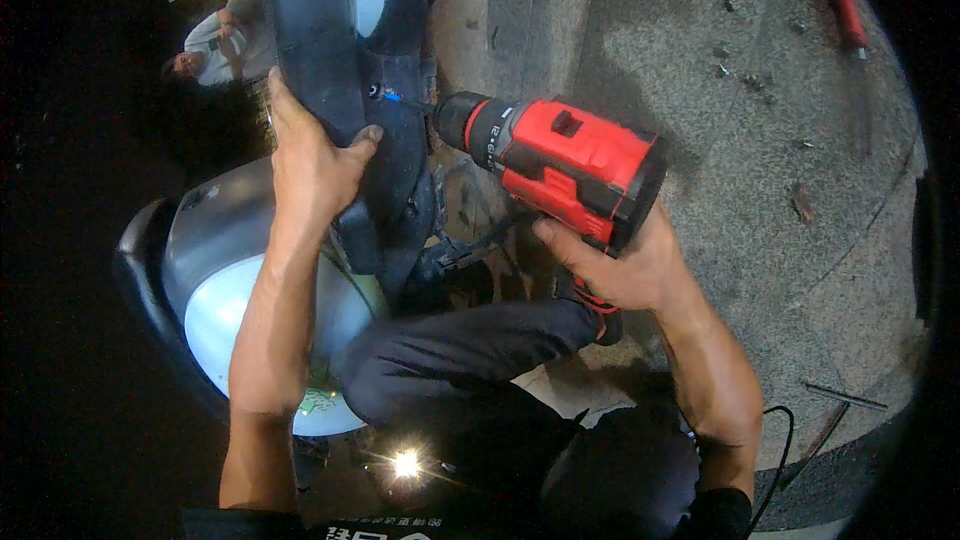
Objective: The person uses a cordless drill to remove and reattach a black plastic footrest panel on a scooter. They repeatedly unscrew fasteners, detach the panel, inspect it, and then reattach it to the scooter body.
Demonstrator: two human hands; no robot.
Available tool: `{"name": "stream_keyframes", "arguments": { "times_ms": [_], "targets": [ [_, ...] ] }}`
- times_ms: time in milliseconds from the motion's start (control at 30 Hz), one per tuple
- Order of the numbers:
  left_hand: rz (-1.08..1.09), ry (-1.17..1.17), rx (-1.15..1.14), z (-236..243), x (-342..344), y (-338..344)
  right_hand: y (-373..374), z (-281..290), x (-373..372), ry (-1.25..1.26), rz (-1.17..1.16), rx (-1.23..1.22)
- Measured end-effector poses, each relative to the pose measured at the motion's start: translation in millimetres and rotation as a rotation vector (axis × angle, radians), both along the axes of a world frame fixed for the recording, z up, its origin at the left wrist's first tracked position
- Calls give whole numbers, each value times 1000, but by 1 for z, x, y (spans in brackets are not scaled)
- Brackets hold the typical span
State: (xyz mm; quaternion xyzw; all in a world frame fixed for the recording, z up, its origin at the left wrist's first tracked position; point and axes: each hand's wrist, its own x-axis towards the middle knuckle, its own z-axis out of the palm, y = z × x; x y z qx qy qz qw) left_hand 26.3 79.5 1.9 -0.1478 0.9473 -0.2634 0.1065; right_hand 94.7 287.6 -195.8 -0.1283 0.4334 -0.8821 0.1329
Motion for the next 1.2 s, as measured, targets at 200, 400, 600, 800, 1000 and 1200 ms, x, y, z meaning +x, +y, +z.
{"name": "stream_keyframes", "arguments": {
  "times_ms": [200,400,600,800,1000,1200],
  "targets": [
    [78,-28,-20,1,-3,11,-5,1,1,-100,30,-41],
    [39,-39,-34,0,-5,10,-15,-2,1,-156,29,-75],
    [48,-27,-25,2,-2,10,-11,-4,-5,-74,27,-27],
    [50,-26,-23,1,-3,11,-10,-2,-5,-198,143,-16],
    [47,-18,3,1,-2,8,16,-12,15,-401,279,33],
    [-183,108,30,9,6,0,55,-27,43,-408,233,60]
  ]
}}
